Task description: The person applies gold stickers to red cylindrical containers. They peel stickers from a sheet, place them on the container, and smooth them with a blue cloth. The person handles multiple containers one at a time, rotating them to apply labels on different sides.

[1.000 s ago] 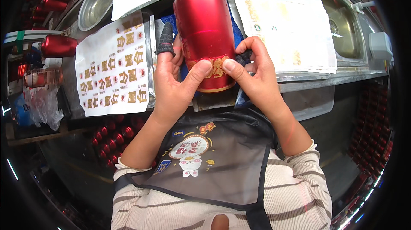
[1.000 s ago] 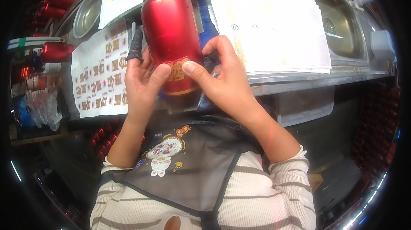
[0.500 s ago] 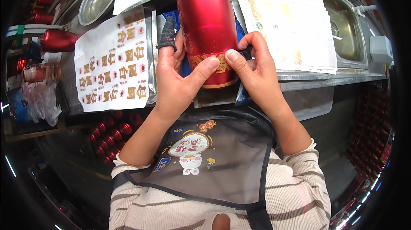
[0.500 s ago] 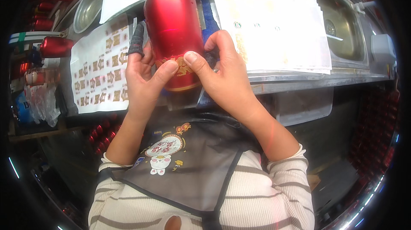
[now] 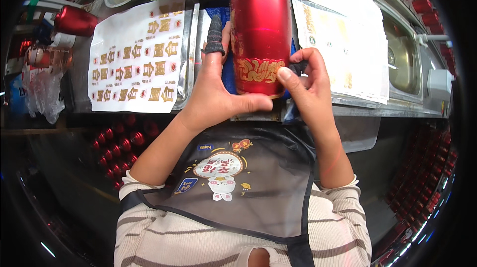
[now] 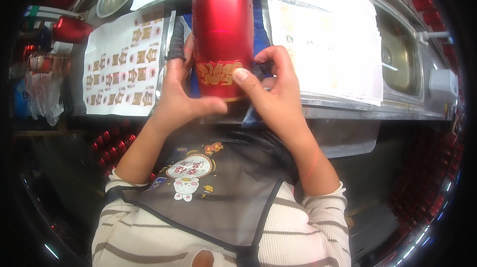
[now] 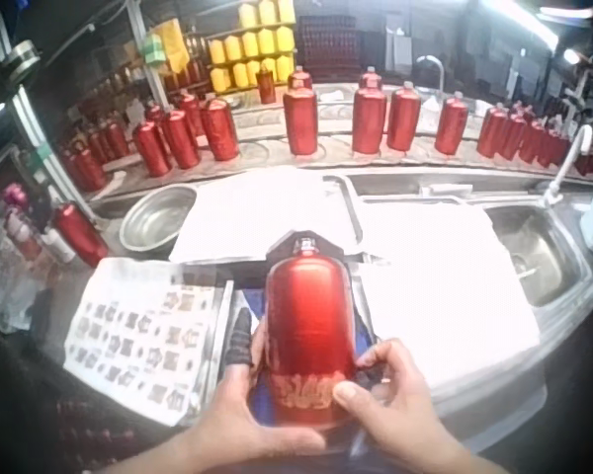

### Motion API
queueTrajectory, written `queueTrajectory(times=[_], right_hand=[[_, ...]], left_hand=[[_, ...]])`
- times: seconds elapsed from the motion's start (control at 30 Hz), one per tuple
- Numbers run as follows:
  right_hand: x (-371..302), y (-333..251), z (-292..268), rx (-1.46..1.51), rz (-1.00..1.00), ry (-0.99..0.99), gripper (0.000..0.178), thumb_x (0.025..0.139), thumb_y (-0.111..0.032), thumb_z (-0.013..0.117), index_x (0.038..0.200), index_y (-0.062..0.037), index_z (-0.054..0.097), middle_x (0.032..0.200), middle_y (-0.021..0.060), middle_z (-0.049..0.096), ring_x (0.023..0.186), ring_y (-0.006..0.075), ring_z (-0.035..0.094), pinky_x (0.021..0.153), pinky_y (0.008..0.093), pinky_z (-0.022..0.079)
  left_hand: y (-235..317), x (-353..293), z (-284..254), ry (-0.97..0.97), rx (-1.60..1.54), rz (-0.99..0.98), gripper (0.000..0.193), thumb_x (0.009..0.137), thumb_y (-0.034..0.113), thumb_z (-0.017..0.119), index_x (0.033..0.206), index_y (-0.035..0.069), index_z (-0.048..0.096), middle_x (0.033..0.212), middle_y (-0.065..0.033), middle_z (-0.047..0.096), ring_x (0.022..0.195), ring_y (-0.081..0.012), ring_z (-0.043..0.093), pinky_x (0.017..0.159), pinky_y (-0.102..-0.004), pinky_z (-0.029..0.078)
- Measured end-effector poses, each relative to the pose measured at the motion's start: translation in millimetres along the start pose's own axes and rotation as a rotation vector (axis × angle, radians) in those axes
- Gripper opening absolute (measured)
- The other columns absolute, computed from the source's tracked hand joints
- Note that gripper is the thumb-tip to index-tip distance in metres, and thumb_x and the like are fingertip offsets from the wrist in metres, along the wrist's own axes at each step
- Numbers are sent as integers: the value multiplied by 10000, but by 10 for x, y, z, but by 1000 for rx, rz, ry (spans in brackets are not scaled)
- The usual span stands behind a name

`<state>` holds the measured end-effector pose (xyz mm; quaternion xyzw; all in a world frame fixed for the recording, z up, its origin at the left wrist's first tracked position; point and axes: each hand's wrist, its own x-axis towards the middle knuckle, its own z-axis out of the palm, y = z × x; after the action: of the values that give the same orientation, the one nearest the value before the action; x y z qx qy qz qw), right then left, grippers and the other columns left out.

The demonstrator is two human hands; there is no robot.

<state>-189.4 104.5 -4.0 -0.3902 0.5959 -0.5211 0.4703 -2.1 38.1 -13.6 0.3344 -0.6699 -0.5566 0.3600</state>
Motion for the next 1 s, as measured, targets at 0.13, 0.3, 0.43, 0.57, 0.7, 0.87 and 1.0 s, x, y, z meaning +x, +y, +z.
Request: queueTrajectory(times=[0.13,0.3,0.43,0.57,0.7,0.87,1.0], right_hand=[[82,-54,-263,351,137,143,183,927,-131,627,1091,-54,603,849,-5,606,675,57,558,579,210,446],[-183,-382,-76,111,-42,205,221,878,-77,665,1078,-13,597,971,37,628,837,100,628,701,269,529],[-143,-392,370,-539,-674,89,250,850,-41,713,1074,-6,609,941,85,640,824,163,652,693,312,526],[-55,-252,381,-682,-788,212,250,860,-65,739,1073,3,627,881,93,639,789,160,647,672,302,511],[-162,-35,-109,-457,-300,351,215,890,-77,710,1043,22,594,926,92,645,836,147,634,737,291,518],[-255,-173,59,-172,-330,399,257,844,-29,766,1047,6,611,941,74,657,844,98,619,734,245,507],[-164,-3,126,-348,-488,329,236,874,-82,744,1057,-7,615,897,82,632,766,150,624,702,285,516]], left_hand=[[-189,-50,-104,-51,321,46,1196,591,410,941,1504,-24,302,1488,-180,453,1428,-313,399,1202,-542,-25],[-160,-101,2,53,445,190,1059,670,265,920,1496,-59,341,1566,-203,378,1492,-297,308,1241,-445,-28],[-252,-131,76,171,724,360,1007,713,375,851,1500,-24,366,1466,-186,502,1364,-330,482,1179,-643,31],[-245,-129,140,173,627,291,1007,701,375,863,1484,-41,387,1491,-199,473,1368,-337,472,1177,-654,30],[-257,-144,123,166,476,202,1063,668,345,892,1497,-46,354,1491,-194,474,1388,-331,451,1190,-628,46],[-233,-79,26,104,439,115,1025,667,336,900,1472,-36,387,1453,-188,523,1424,-318,418,1202,-592,50],[-192,-102,51,94,405,80,960,679,337,897,1437,-27,433,1426,-185,550,1445,-316,389,1206,-565,47]])
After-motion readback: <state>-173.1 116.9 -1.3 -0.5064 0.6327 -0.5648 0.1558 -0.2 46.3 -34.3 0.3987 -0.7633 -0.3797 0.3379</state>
